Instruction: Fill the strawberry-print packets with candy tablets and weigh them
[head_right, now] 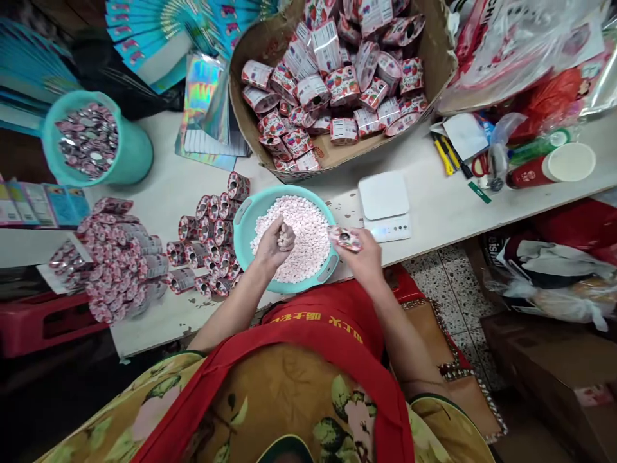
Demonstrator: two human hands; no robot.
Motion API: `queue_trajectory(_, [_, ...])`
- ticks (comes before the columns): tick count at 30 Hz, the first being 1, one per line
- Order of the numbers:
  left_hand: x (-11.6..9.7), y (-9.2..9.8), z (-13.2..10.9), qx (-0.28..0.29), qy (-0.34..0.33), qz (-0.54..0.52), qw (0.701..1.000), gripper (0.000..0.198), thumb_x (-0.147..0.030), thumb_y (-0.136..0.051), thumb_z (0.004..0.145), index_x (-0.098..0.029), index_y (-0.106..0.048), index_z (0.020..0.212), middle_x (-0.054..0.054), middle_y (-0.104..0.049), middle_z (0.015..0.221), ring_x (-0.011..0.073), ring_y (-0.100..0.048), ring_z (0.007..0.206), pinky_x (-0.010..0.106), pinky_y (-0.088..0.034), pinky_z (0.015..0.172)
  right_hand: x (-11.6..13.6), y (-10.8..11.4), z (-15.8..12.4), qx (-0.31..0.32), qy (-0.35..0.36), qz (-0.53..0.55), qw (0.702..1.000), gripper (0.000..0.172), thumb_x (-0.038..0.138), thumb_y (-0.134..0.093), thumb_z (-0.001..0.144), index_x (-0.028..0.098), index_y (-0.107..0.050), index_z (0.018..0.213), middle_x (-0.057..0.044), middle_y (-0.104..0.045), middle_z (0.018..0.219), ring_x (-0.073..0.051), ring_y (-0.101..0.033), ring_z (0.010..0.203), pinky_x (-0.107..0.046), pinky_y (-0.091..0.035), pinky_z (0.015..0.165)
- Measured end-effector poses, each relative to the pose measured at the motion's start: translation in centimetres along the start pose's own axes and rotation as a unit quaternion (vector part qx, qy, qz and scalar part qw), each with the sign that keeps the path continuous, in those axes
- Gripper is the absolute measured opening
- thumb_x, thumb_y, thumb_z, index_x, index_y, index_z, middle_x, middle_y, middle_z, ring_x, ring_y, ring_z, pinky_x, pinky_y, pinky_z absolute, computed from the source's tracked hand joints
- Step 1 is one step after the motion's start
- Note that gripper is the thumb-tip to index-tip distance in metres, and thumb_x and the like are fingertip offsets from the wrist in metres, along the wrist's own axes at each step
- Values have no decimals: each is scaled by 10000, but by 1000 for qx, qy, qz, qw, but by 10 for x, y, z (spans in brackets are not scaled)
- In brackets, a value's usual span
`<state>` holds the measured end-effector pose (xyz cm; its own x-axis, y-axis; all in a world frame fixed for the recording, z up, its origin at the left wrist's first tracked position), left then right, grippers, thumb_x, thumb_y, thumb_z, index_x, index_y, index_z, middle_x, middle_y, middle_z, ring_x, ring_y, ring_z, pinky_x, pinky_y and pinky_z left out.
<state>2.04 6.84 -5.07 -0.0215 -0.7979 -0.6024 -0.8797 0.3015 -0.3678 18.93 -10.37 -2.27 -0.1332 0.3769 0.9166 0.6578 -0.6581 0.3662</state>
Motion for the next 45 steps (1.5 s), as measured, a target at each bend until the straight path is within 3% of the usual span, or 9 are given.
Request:
queue_trajectory(7, [-37, -40, -43, -28, -261, 68, 963, 541, -613, -582, 872, -197, -379, 592, -46, -363, 554, 67, -411, 485, 209, -357, 467, 50, -90, -14, 90, 123, -138, 979, 335, 241, -755, 744, 232, -689, 1072, -77, -668, 1008, -273, -620, 958, -401, -508, 852])
queue_trajectory(12, [-34, -35, -41, -22, -283, 62, 957, 546, -640, -574, 872, -200, -400, 599, -46, -369, 545, 77, -453, 498, 211, -380, 480, 52, -103, -15, 94, 126, -169, 973, 283, 240, -768, 736, 235, -692, 1009, -65, -658, 976, -265, -609, 926, -368, -496, 791])
queue_trajectory(18, [-42, -41, -35, 14, -247, 35, 968, 571, -628, -630, 845, -195, -351, 598, -86, -236, 516, 36, -228, 395, 183, -212, 384, 53, -104, -12, 95, 106, -129, 981, 356, 193, -772, 719, 221, -691, 1065, -61, -670, 1045, -254, -626, 993, -365, -494, 867])
queue_trajectory(24, [-59, -2, -16, -75, -316, 200, 924, 461, -591, -511, 916, -210, -455, 664, -41, -413, 562, 92, -443, 502, 194, -380, 497, 22, -37, 17, 21, 35, -33, 999, 373, 318, -762, 708, 220, -669, 1056, -27, -682, 1006, -198, -642, 884, -316, -507, 784])
queue_trajectory(26, [-48, 4, -5, -79, -311, 420, 849, 348, -506, -505, 935, -215, -555, 751, 30, -630, 755, 178, -631, 811, 292, -504, 757, 0, 2, 42, -62, 13, -44, 997, 399, 354, -745, 705, 208, -647, 1064, -38, -686, 1025, -203, -640, 902, -323, -506, 806])
queue_trajectory(29, [-18, 7, 7, -44, -283, 660, 694, 215, -382, -515, 938, -237, -626, 1052, 89, -656, 1255, 292, -459, 1358, 486, -341, 1112, -32, 41, 89, -123, 8, -73, 990, 402, 374, -732, 692, 197, -637, 1040, -41, -691, 1052, -205, -634, 944, -333, -497, 868])
queue_trajectory(34, [-5, 14, 10, -60, -305, 704, 639, 332, -387, -448, 966, -224, -557, 1234, 120, -597, 1333, 268, -459, 1349, 428, -323, 1146, -67, 56, 137, -92, -27, -137, 986, 458, 364, -784, 644, 215, -654, 1057, -55, -692, 1062, -251, -596, 1039, -418, -464, 961])
queue_trajectory(39, [0, 15, 16, -24, -309, 719, 622, 378, -391, -417, 980, -191, -545, 1274, 144, -580, 1338, 271, -469, 1308, 424, -330, 1135, -78, 92, 90, -182, 8, -130, 975, 608, 419, -759, 689, 206, -590, 1233, -118, -578, 1306, -267, -529, 1195, -441, -449, 1005])
queue_trajectory(45, [20, 18, 25, 48, -222, 773, 593, 353, -390, -524, 926, -185, -591, 1207, 148, -605, 1232, 291, -557, 1156, 402, -443, 994, -160, 115, -26, -253, -157, -58, 953, 470, 467, -667, 724, 137, -659, 1059, -146, -653, 1108, -210, -624, 910, -412, -526, 867])
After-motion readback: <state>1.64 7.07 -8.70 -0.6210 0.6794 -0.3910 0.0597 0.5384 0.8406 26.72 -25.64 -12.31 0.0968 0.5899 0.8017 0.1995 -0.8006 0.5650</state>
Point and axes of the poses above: each hand's wrist, its own z-axis towards the middle knuckle, its own y-axis out of the back of the hand, x = y × z, the point moved 8 cm from there along z, towards the middle knuckle
